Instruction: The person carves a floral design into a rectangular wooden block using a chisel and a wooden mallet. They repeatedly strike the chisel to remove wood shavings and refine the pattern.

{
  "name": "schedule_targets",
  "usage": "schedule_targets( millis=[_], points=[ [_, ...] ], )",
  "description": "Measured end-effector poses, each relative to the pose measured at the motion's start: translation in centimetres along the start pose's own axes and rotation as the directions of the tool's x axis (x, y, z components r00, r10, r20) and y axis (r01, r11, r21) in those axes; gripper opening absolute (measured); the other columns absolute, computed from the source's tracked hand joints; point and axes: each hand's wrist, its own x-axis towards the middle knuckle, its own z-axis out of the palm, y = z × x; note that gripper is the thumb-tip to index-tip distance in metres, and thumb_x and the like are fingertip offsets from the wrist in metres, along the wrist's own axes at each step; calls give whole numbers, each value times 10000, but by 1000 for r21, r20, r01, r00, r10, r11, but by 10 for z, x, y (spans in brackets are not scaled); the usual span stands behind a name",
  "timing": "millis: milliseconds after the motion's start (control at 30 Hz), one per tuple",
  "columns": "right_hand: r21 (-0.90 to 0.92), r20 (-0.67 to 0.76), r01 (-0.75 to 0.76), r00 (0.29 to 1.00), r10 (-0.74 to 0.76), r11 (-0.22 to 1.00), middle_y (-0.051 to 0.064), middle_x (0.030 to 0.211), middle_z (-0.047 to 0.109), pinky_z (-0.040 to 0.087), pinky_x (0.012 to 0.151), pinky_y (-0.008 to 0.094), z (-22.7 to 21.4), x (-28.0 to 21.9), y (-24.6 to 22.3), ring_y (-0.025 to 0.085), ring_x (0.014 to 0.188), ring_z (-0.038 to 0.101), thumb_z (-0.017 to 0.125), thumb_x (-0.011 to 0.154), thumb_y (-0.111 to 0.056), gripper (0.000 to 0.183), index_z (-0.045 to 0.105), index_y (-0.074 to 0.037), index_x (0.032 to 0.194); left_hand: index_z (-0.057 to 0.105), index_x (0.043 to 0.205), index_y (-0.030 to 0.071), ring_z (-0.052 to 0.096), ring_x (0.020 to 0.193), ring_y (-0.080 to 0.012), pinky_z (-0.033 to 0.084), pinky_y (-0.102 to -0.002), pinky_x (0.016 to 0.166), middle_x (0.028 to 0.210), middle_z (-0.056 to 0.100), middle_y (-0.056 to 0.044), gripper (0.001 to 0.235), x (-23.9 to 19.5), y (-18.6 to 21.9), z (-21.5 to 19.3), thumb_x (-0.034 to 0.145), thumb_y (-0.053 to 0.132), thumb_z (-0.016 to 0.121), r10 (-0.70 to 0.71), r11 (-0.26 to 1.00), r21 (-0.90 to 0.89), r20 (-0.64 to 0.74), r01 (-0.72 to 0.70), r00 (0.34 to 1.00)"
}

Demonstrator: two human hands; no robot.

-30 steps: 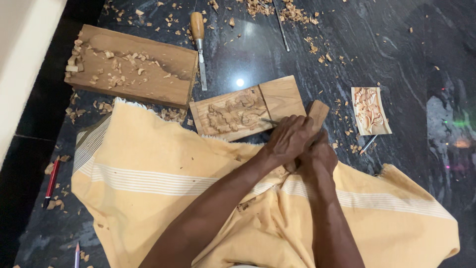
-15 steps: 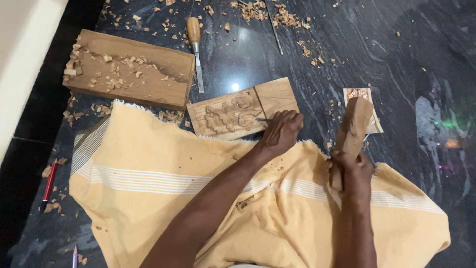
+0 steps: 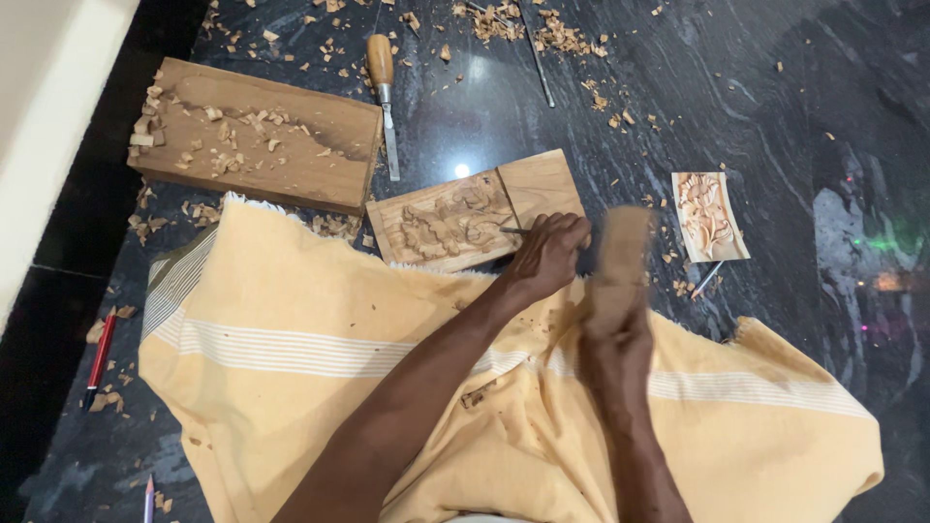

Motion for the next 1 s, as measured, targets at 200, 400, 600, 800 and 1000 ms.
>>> schedule_targets(
  millis=[200,400,600,800,1000],
  points=[
    [88,2,-89,996,89,992,55,905,660,487,485,268,5,1,14,120,613,608,655,859,-50,739,377,-165,1535,576,902,52,595,955,-314,404,-460,873,903,615,-114,172,-3,-2,-1,808,-88,539,-18,1000,-2,36,18,999],
    [86,50,-60,997,56,995,55,952,679,486,539,256,6,2,29,115,688,621,671,926,-67,581,484,-83,1476,590,896,56,601,966,-322,402,-464,881,913,621,-118,191,-2,-6,2,789,-96,548,-25,1000,15,54,24,998],
    [85,56,-3,998,-1,996,44,1049,698,546,619,260,5,14,38,109,771,664,672,891,-28,592,498,-78,1455,606,908,54,599,973,-334,397,-462,875,924,629,-129,231,1,-9,4,752,-108,555,-28,999,37,42,27,999],
    [140,79,-80,994,69,987,77,983,692,531,580,269,11,14,34,137,686,636,665,844,12,695,462,-109,1498,608,914,43,605,977,-331,399,-464,886,910,631,-133,253,3,-11,6,716,-102,547,-41,997,62,43,39,998],
    [89,81,-76,994,68,993,75,989,694,528,568,272,13,12,25,134,675,630,668,848,19,738,436,-104,1538,615,925,39,604,981,-343,392,-476,878,912,635,-131,223,6,-11,3,748,-92,579,-31,999,20,-7,31,999]
  ],
)
